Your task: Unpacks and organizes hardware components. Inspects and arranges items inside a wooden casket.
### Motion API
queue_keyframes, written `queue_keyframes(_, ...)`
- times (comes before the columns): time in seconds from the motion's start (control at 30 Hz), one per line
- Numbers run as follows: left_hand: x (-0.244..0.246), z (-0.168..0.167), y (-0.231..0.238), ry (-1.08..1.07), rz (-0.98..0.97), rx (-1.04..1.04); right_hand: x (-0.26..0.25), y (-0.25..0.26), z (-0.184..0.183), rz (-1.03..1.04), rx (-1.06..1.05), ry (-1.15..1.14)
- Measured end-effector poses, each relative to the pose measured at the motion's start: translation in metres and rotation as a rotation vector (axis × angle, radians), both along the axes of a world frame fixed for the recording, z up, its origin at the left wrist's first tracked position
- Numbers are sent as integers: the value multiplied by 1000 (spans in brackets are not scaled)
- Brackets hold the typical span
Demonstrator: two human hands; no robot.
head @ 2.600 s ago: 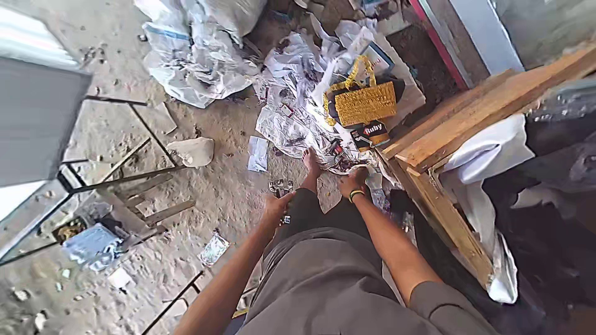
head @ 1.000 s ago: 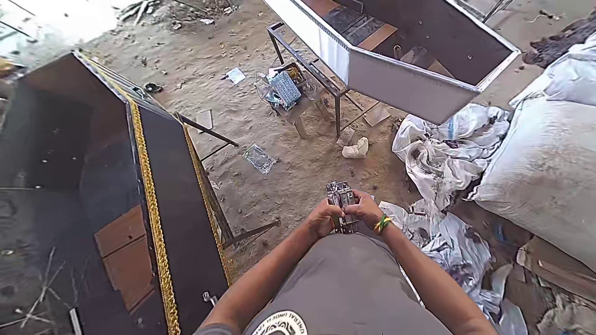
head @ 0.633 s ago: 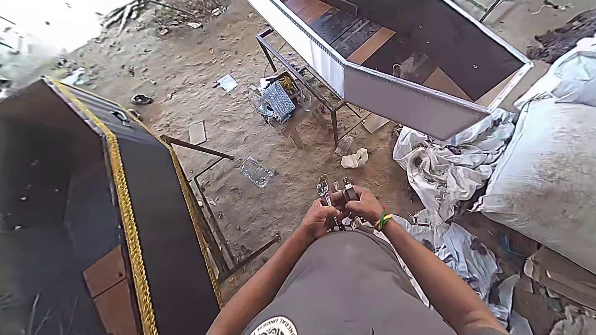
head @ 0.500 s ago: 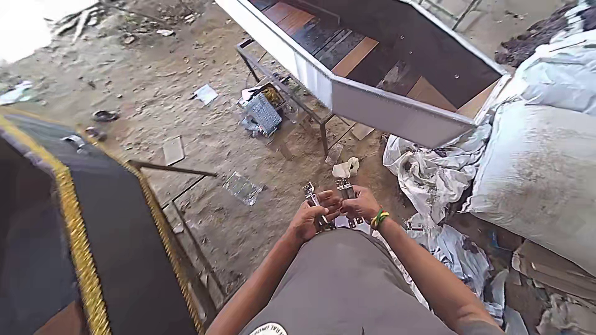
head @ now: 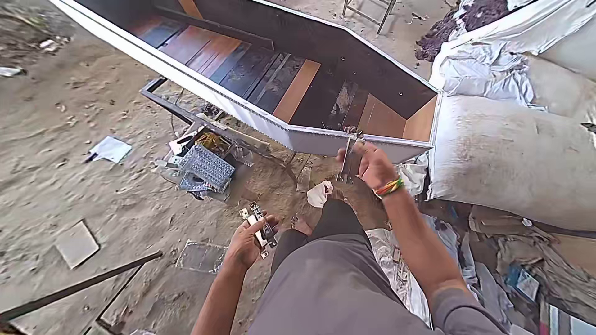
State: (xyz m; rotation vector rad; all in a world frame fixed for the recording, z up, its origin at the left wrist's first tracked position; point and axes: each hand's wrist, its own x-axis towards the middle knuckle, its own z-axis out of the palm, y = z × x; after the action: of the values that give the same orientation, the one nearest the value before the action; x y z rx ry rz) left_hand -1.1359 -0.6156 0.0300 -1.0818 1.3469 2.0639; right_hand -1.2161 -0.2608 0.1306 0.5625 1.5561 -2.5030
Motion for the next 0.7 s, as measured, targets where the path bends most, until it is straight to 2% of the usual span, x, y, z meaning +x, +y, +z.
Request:
queue_keyframes(0.1, -18, -14, 4, 41, 129, -3, -51, 54, 6, -75, 39, 90)
queue_keyframes(0.2, -41, -20, 14, 88, 221, -52, -118, 115, -17, -203, -33, 59)
queue_keyframes(0.27, -59, -19, 25, 116, 263, -107, -164, 153, -54, -213, 20, -32)
queue_keyframes(0.37, -85, -11, 51, 159, 367, -174, -220, 201, -124, -92, 161, -260)
queue_keyframes(0.5, -119, 16, 83, 146, 413, -169, -249, 233, -210, 30, 180, -571)
queue_keyframes(0.6, -136, 34, 95, 191, 443, -160, -259, 243, -249, 53, 132, -683)
queue_keyframes(0.7, -152, 52, 100, 240, 446, -124, -262, 246, -268, 65, 68, -685)
